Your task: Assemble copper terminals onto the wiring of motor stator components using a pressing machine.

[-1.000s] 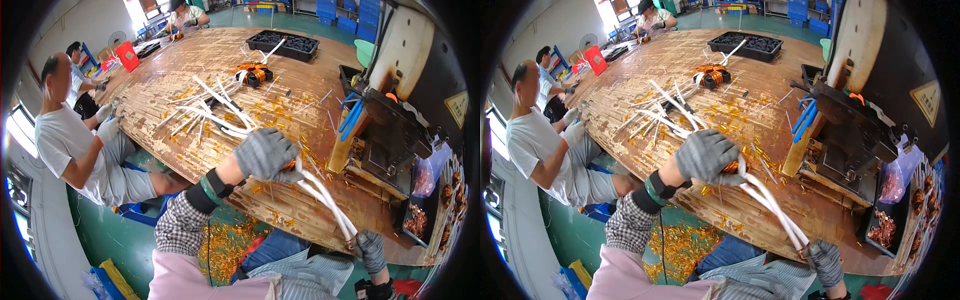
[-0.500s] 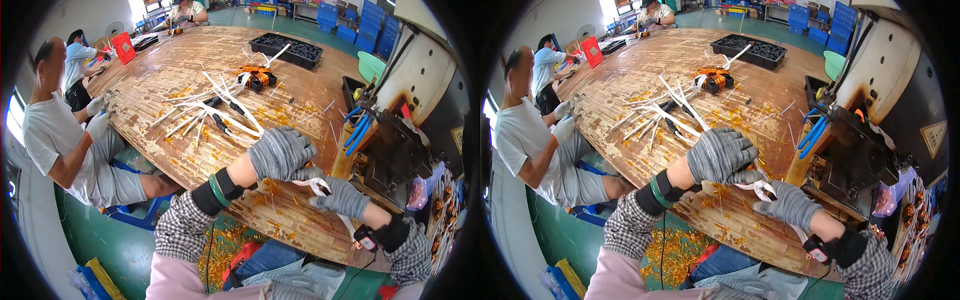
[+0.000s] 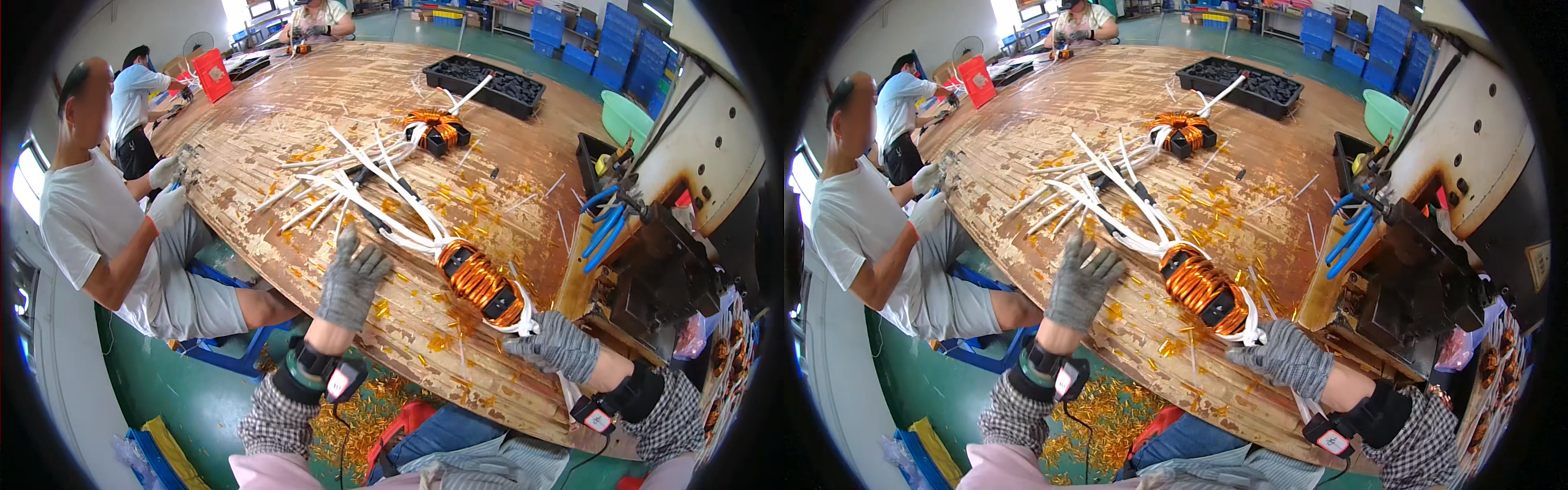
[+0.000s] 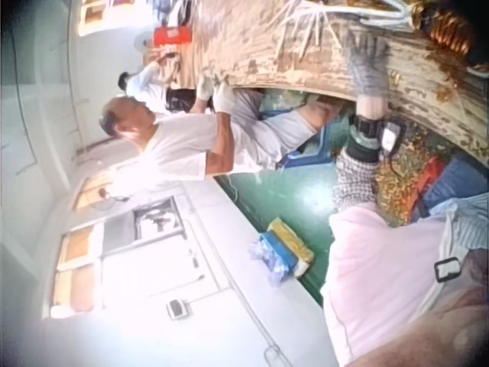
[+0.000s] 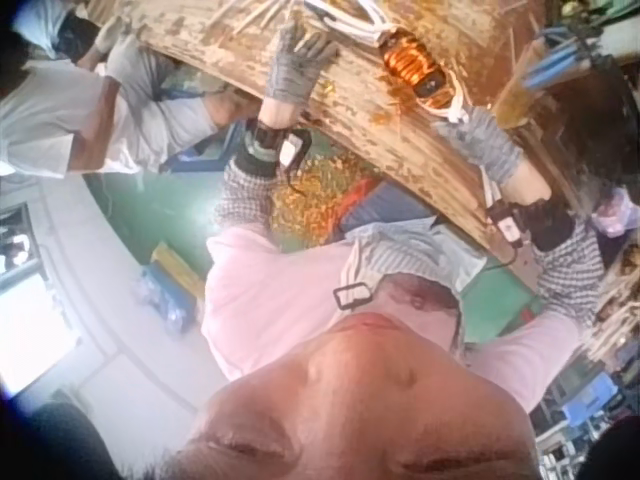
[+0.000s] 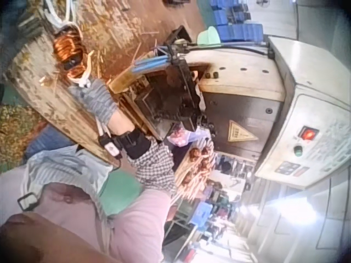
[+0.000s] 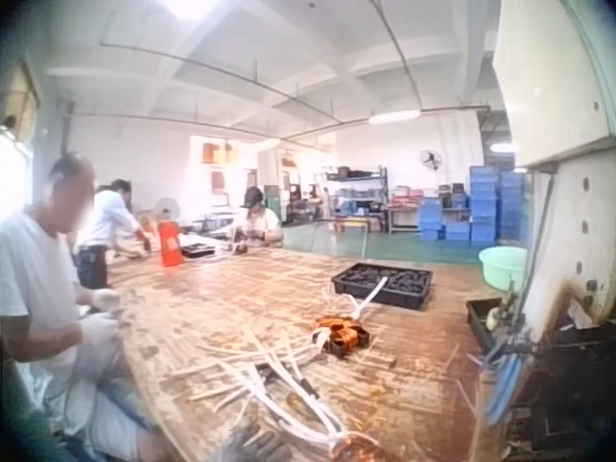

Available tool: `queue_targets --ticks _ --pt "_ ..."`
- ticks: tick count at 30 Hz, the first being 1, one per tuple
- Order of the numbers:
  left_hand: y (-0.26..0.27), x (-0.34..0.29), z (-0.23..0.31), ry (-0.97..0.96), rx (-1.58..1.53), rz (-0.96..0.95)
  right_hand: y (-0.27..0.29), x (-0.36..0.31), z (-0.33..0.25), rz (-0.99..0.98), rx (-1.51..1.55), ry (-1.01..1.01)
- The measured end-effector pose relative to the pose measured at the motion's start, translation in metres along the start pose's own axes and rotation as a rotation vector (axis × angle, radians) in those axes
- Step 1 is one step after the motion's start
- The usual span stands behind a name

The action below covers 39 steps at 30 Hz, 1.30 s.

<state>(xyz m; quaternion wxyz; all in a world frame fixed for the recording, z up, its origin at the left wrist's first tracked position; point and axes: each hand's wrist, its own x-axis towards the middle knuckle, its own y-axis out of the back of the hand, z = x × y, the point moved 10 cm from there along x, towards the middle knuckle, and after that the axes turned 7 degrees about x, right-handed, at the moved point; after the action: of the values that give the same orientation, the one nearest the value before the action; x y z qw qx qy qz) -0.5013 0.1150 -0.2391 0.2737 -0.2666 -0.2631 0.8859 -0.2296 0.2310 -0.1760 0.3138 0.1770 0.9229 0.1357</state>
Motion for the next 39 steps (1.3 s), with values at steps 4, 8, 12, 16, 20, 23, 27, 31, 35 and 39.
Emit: queue_targets --ticks 4,8,12,16,20,23,27,31,35,39 --pt "-0.067 0.019 -0.022 0.262 -0.154 -0.306 0.006 0.005 0.001 0.091 -0.145 0.135" --pt "-0.083 0.032 -0.025 0.276 -0.282 -0.495 -0.029 -0.026 -0.036 0.073 -0.296 0.264" --pt "-0.098 -0.009 -0.030 0.206 -0.302 -0.503 -0.047 -0.077 -0.008 0.065 -0.453 0.078" --pt "-0.094 -0.072 -0.006 0.094 -0.248 -0.473 -0.068 -0.111 0.031 -0.023 -0.490 0.136" --pt "-0.120 -0.122 -0.002 0.020 -0.338 -0.479 -0.085 -0.153 0.054 -0.065 -0.686 0.411" --pt "-0.142 -0.170 0.010 -0.037 -0.377 -0.565 -0.093 -0.189 0.035 -0.219 0.301 -0.122" --pt "-0.152 -0.208 0.006 -0.132 -0.500 -0.669 -0.080 -0.199 0.090 -0.108 0.438 -0.136" --pt "-0.156 -0.245 -0.007 -0.135 -0.471 -0.676 -0.077 -0.218 0.125 0.021 0.581 -0.084" --pt "-0.164 -0.264 -0.023 -0.160 -0.334 -0.675 -0.074 -0.221 0.153 0.121 0.729 -0.025" --pt "-0.184 -0.283 -0.032 -0.124 -0.305 -0.713 -0.075 -0.219 0.185 0.229 0.894 0.023"
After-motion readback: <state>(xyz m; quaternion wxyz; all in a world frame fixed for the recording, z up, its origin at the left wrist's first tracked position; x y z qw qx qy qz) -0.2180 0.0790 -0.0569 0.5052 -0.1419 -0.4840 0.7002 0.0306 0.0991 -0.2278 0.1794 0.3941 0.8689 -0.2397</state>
